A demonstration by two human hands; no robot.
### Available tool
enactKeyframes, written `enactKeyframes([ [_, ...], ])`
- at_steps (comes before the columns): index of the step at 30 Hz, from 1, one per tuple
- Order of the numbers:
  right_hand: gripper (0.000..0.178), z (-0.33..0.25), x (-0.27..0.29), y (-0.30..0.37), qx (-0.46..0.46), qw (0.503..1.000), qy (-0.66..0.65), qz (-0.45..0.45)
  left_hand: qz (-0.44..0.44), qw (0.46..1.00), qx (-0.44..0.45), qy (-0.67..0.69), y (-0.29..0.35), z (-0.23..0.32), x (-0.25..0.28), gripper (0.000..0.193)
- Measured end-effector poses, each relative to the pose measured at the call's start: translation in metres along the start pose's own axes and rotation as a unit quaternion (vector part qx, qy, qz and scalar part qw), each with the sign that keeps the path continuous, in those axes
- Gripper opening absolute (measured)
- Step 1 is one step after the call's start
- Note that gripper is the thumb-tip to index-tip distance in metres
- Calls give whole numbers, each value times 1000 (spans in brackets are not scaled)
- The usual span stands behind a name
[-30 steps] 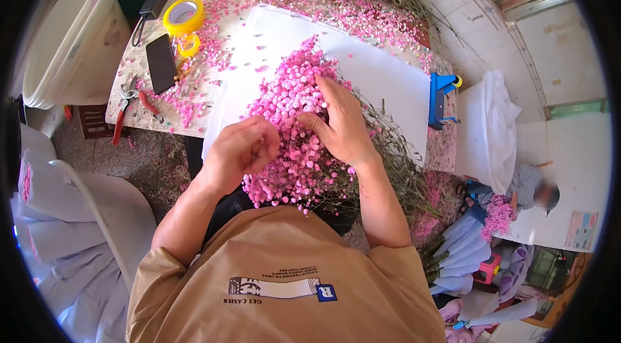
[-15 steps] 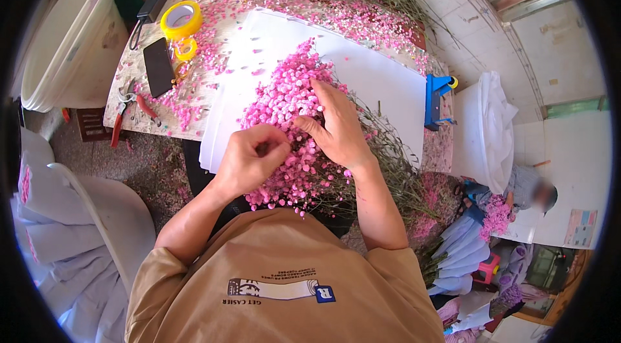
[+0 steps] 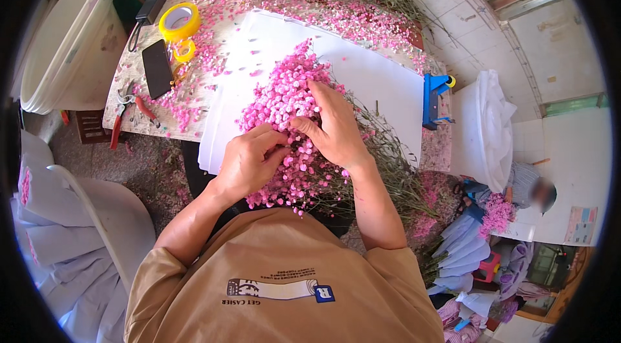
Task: The person gathers pink flowers into a bunch, arranges them on a white sheet, and wraps the bunch in paper. The person repeats this process to create multiple wrapped flower bundles.
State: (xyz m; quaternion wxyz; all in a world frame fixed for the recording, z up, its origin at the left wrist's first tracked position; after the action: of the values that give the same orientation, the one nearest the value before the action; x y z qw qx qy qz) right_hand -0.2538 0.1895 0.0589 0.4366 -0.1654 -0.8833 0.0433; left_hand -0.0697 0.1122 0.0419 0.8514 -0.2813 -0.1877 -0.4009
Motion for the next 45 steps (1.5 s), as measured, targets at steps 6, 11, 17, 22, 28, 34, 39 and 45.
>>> enactKeyframes([
  [6,89,-3,1,0,2,1000,4,-3,-27,895,211,391,6,-20,1,20],
  [11,83,4,-2,1,25,1000,8,1,-91,928,183,311,-9,6,13,20],
  [17,74,-4,1,0,8,1000,-24,-10,14,999,-32,-20,-7,16,0,14],
  [22,78,-6,4,4,-27,998,-47,-16,-8,944,53,327,1,6,15,7],
  [28,96,-14,19,4,-30,983,-172,-61,7,797,257,546,20,-70,50,17],
  [34,83,64,98,-7,-150,949,-266,76,-173,977,124,-22,80,-85,84,16],
  [39,68,122,79,8,-327,926,-63,-178,-176,982,46,44,121,-42,42,50],
  [45,76,114,58,52,-281,909,-55,-303,-253,939,143,182,106,-38,-3,87],
])
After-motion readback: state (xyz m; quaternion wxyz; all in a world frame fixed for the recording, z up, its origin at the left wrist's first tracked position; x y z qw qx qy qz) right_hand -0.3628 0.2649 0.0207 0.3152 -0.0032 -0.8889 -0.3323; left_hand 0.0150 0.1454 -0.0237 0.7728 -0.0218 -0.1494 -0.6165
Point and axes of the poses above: each hand's wrist, its own y-axis away from the middle knuckle, its own x-axis out of the back of the hand, z = x × y, the point moved 4 cm from there along -y, towards the middle knuckle, and after that the axes turned 6 degrees about -y, right-handed, at the moved point
